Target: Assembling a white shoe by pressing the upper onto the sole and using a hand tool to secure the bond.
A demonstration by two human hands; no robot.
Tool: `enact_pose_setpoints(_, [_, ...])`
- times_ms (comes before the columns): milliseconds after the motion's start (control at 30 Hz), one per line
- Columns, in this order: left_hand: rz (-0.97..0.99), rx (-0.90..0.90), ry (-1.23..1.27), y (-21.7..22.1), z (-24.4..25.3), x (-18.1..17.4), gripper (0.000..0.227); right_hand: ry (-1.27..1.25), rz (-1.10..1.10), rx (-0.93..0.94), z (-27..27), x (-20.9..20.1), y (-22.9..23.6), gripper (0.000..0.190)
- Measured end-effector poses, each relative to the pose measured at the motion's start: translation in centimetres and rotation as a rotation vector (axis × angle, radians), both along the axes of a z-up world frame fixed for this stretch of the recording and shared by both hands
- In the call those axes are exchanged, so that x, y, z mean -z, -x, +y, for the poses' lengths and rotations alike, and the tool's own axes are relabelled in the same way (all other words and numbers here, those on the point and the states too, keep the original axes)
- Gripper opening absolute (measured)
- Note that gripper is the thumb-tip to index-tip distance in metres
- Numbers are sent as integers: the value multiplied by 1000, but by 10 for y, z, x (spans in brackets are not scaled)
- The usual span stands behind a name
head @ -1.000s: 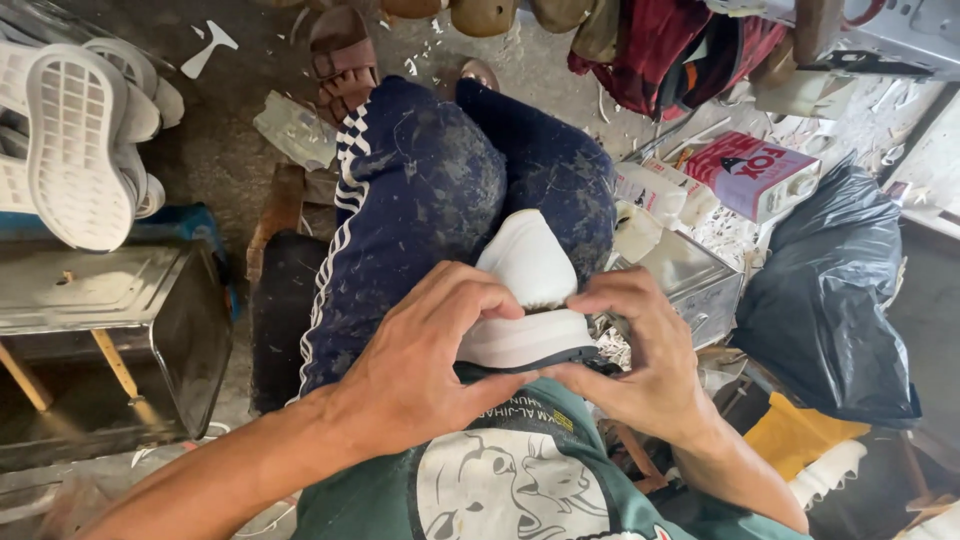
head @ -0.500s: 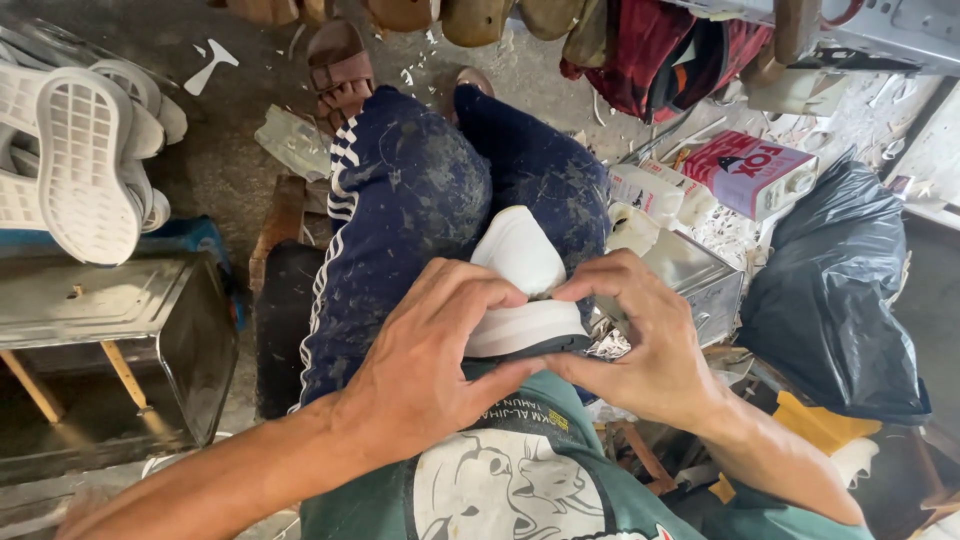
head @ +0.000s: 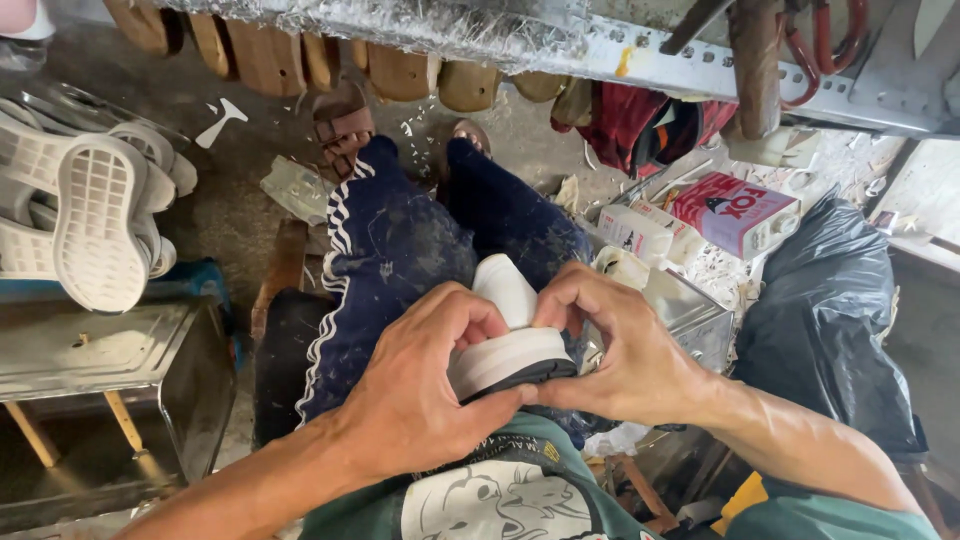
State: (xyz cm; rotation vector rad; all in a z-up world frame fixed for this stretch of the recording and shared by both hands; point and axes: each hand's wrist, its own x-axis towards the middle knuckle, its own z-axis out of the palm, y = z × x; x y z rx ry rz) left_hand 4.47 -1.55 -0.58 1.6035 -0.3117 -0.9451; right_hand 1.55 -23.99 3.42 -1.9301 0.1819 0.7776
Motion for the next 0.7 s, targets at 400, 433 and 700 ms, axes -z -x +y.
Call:
enact_pose_setpoints(400, [-11,61,-38,-23,8,6,41,21,-101,-73,-1,4,-18,52])
enact_pose_setpoints(433, [-20,85,-56,-24,10,6,41,14,-89,-96,0,3,-22,52])
enact_pose_setpoints(700, [-65,95,-75,-26,16,0,73,41,-166,-293,-3,4,-20,85])
